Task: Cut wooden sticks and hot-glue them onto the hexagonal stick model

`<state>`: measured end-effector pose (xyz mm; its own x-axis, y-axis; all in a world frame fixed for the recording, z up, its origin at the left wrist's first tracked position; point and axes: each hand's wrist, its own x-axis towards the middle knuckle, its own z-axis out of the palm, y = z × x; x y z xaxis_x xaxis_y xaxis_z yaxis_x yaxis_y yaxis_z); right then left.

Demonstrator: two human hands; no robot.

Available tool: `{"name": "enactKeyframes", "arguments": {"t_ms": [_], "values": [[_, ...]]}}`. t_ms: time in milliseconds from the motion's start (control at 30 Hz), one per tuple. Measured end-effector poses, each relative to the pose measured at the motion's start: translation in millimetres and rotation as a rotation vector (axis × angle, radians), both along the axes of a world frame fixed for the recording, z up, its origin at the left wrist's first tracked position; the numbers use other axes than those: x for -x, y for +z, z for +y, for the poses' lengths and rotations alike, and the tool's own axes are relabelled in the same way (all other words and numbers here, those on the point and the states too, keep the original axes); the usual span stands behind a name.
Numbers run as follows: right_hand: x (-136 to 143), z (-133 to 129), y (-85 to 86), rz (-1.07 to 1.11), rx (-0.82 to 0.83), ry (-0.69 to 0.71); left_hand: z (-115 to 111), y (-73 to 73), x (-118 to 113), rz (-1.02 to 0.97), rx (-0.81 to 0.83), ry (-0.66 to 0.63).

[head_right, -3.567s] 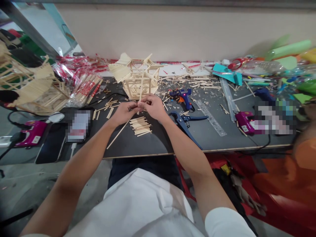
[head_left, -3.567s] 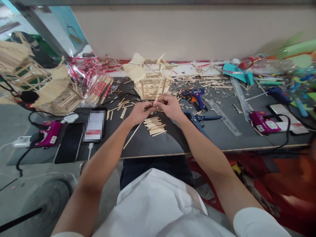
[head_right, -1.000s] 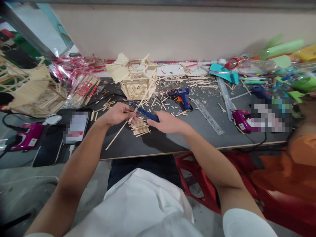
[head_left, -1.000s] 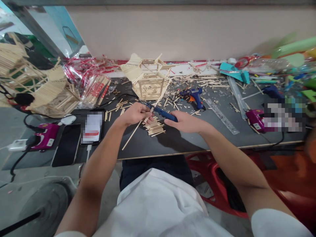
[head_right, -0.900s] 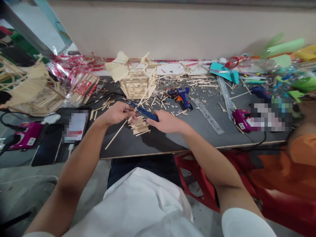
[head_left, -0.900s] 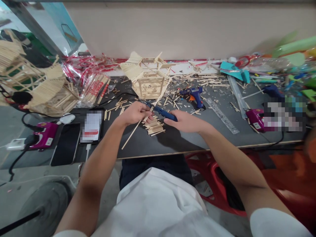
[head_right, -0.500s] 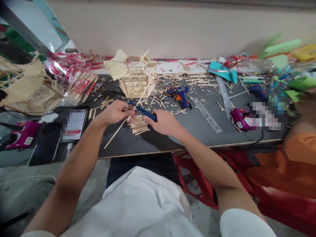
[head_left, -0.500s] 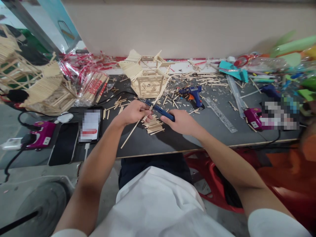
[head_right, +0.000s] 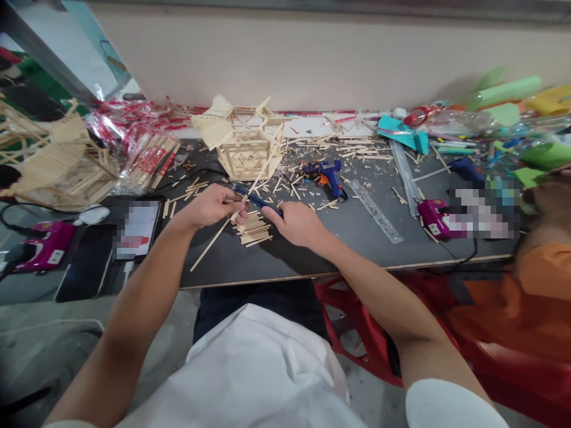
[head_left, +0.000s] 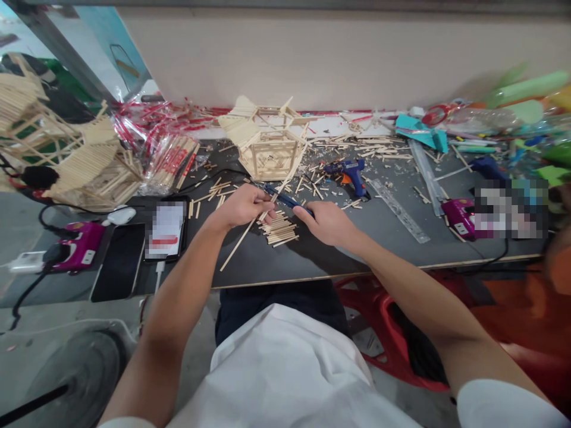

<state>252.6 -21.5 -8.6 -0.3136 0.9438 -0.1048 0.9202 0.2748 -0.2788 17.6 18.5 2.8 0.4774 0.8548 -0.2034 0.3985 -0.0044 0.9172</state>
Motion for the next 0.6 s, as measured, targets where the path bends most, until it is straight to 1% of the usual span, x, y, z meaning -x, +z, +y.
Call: {"name": "enactKeyframes", "arguments": {"t_ms": [200, 367, 533, 600], "values": [[4.1, -2.6, -1.3, -0.054, 0.000, -0.008, 2.1, -3.9, 3.5, -0.062, 0.021, -0.013], [3.8, -8.4, -2.2, -0.133, -0.023, -0.034, 3.2, -3.5, 9.0, -0.070, -0.011, -0.117], [-9.4, -20.9, -6.1, -0.187, -0.049, -0.033, 5.6, 1.9, 20.7, 0.011, 0.005, -0.211], [-18.7, -28.7, -7.5, -0.184, -0.058, -0.080, 7.6, 1.8, 23.4, 0.066, -0.061, -0.183]]}}
